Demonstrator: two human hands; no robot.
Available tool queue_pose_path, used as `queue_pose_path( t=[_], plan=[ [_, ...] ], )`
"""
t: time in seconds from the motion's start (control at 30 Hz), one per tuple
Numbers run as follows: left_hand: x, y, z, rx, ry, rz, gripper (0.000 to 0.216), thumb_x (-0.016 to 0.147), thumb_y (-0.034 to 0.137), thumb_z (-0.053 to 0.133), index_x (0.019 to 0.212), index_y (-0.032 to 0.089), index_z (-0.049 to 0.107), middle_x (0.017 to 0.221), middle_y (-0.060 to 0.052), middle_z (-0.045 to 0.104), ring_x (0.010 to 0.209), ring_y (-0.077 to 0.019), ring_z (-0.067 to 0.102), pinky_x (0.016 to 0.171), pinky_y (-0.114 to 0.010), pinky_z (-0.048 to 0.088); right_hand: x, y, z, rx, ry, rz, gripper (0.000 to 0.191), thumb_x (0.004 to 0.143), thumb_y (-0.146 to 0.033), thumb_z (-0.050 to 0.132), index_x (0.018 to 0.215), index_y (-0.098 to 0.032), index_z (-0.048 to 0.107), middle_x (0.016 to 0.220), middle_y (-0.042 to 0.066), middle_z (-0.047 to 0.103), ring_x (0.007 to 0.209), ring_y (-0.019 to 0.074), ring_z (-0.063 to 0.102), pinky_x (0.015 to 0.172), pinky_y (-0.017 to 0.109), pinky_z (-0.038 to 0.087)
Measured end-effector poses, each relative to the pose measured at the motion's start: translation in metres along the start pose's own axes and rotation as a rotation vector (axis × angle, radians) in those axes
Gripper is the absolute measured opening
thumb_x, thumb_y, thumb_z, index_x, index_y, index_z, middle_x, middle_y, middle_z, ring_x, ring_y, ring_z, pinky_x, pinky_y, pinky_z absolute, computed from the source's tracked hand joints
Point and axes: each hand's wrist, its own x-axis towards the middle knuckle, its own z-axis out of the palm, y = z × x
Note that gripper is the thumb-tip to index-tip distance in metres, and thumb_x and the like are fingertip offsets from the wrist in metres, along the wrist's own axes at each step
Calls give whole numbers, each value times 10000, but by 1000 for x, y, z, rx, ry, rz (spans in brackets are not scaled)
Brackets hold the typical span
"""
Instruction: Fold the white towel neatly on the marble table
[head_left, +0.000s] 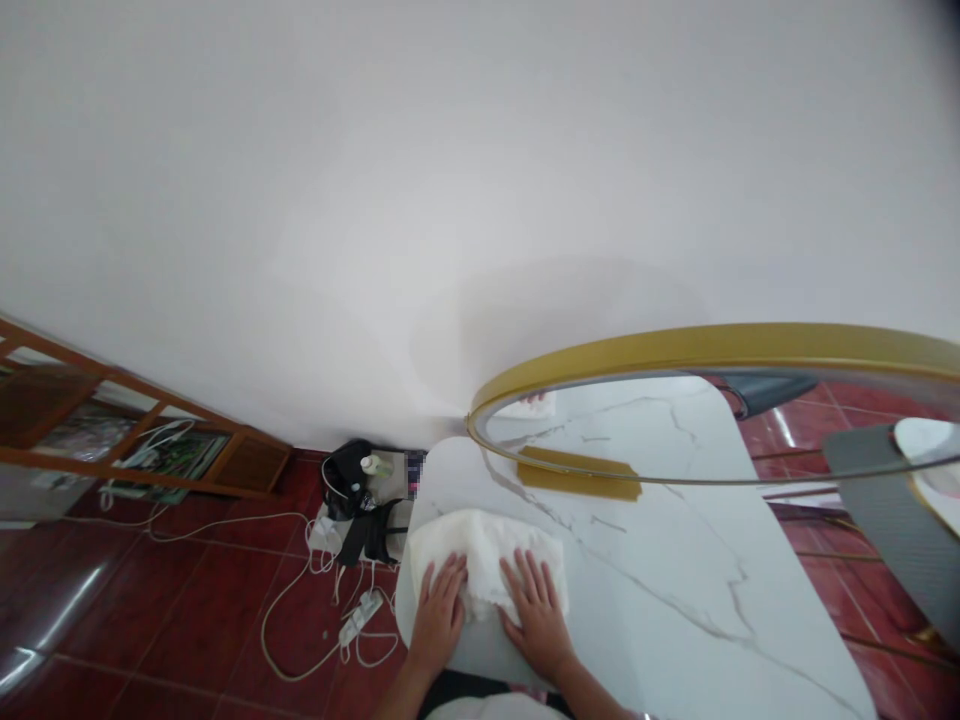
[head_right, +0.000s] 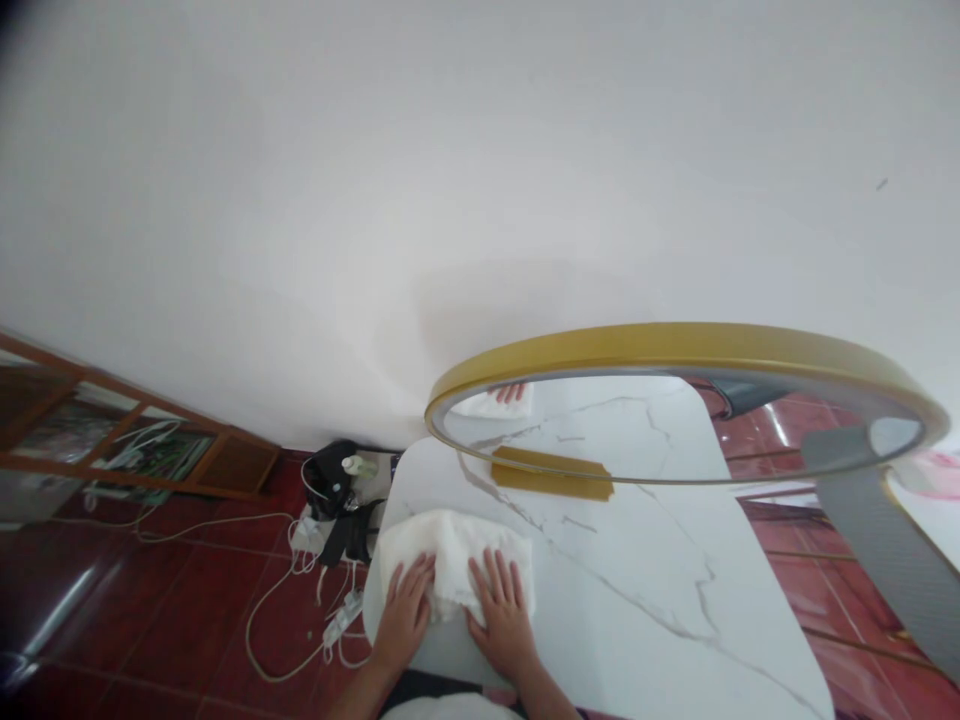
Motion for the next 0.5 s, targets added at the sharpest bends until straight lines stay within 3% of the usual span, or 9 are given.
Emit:
queue_pose_path(
  t=[0.13,0.27,0.4,0.5],
  plan=[
    [-9,15,1,43,-103,104,658,756,38,356,1373,264,337,1457,12,320,1360,-175,241,1134,-473,160,-33,35,-13,17,-47,-103,672,863,-490,408,1437,-296,118,1497,18,169,1358,272,201,1082,459,176],
    [13,46,-9,7,-257,260,660,756,70,409,1363,317,331,1474,51,276,1366,-164,221,1126,-444,184,-66,85,-28,-4,-39,-92,677,857,-492,417,1436,-288,130,1495,20,176,1351,265,224,1082,439,180],
    [45,101,-9,-67,-394,425,629,772,110,442,1344,352,342,1474,72,276,1362,-156,232,1118,-425,195,-122,136,-41,-37,0,-24,685,845,-512,428,1433,-293,154,1485,14,215,1334,256,271,1080,412,199],
    [66,155,6,-156,-477,509,561,822,177,441,1338,371,343,1468,70,295,1356,-165,247,1115,-443,179,-175,175,-51,-72,52,63,689,826,-505,456,1427,-311,180,1473,-5,253,1315,257,312,1072,403,225]
  ],
)
